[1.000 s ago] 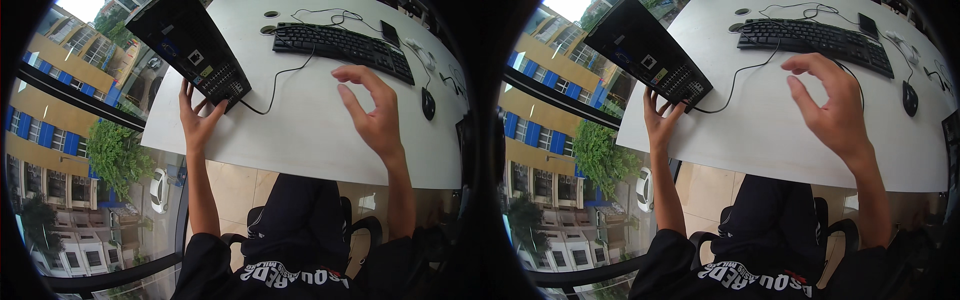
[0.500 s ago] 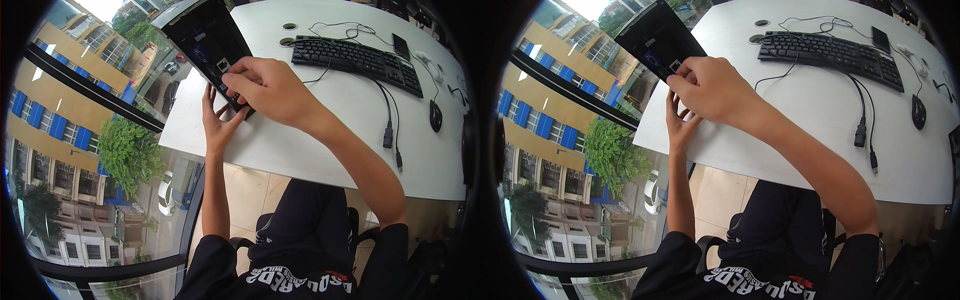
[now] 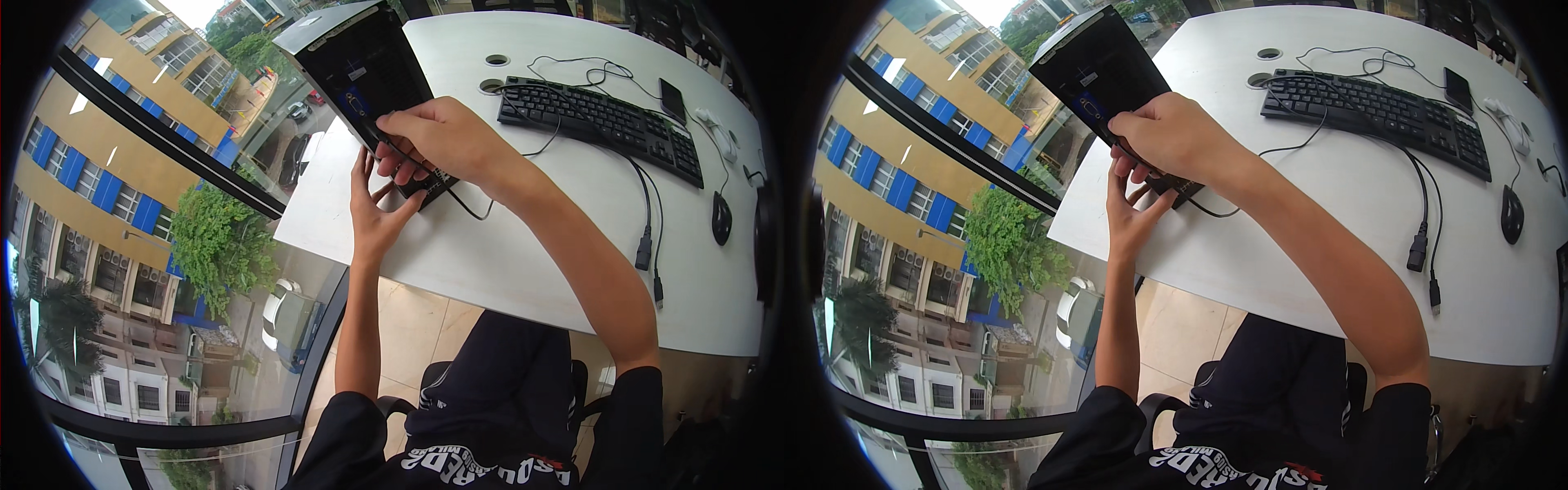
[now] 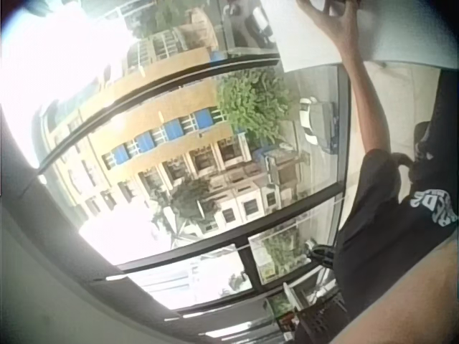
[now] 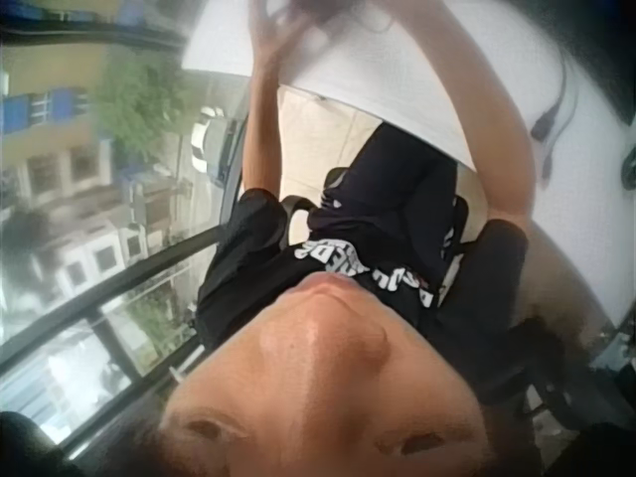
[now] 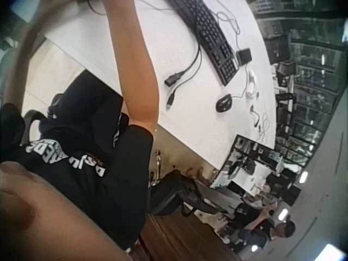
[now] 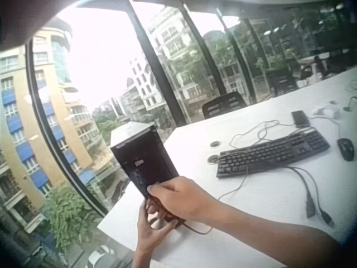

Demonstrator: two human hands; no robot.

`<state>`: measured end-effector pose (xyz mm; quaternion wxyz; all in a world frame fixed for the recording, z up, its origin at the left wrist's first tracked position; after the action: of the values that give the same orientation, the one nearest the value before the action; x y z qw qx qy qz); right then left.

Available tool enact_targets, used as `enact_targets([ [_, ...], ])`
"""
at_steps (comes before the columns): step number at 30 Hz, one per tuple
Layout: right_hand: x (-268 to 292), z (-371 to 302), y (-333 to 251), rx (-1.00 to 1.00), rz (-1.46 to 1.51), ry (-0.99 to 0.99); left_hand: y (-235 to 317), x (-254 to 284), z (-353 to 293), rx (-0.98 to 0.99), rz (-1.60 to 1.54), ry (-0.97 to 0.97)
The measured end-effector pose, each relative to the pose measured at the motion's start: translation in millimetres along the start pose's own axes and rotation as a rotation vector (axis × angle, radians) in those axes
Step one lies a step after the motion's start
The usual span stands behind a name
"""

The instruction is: Open the computer case and inspect the internal cables.

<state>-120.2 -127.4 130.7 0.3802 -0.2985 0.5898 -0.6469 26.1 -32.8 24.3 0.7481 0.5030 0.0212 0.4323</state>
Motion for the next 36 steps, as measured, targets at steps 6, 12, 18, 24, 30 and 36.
enact_targets([
  [6, 4, -7, -9, -0.024, -0.061, -0.101, -1, 3, 0, 0.022, -0.009, 0.000],
  [12, 3, -10, -9, -0.037, -0.090, -0.102, -4, 1, 0, 0.013, -0.001, 0.004],
  [18, -2, -8, -4, -0.016, -0.068, -0.116, -12, 1, 0, -0.008, 0.008, 0.001],
  [24, -3, -12, -11, 0.075, -0.196, -0.073, -7, 2, 2, 0.002, -0.020, -0.012],
  [30, -1, -12, -13, 0.114, -0.245, -0.078, -3, 1, 1, 0.020, -0.024, -0.009],
  [36, 0, -10, -18, 0.117, -0.298, -0.066, -1, 1, 0, 0.024, -0.017, 0.011],
])
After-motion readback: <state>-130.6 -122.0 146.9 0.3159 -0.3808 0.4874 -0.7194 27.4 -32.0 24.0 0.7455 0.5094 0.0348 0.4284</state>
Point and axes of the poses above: each hand's wrist, its own z-axis towards the middle knuckle, its own x-axis out of the back of the hand, y = z × x, the point moved 5 cm from there along z, towards the middle knuckle
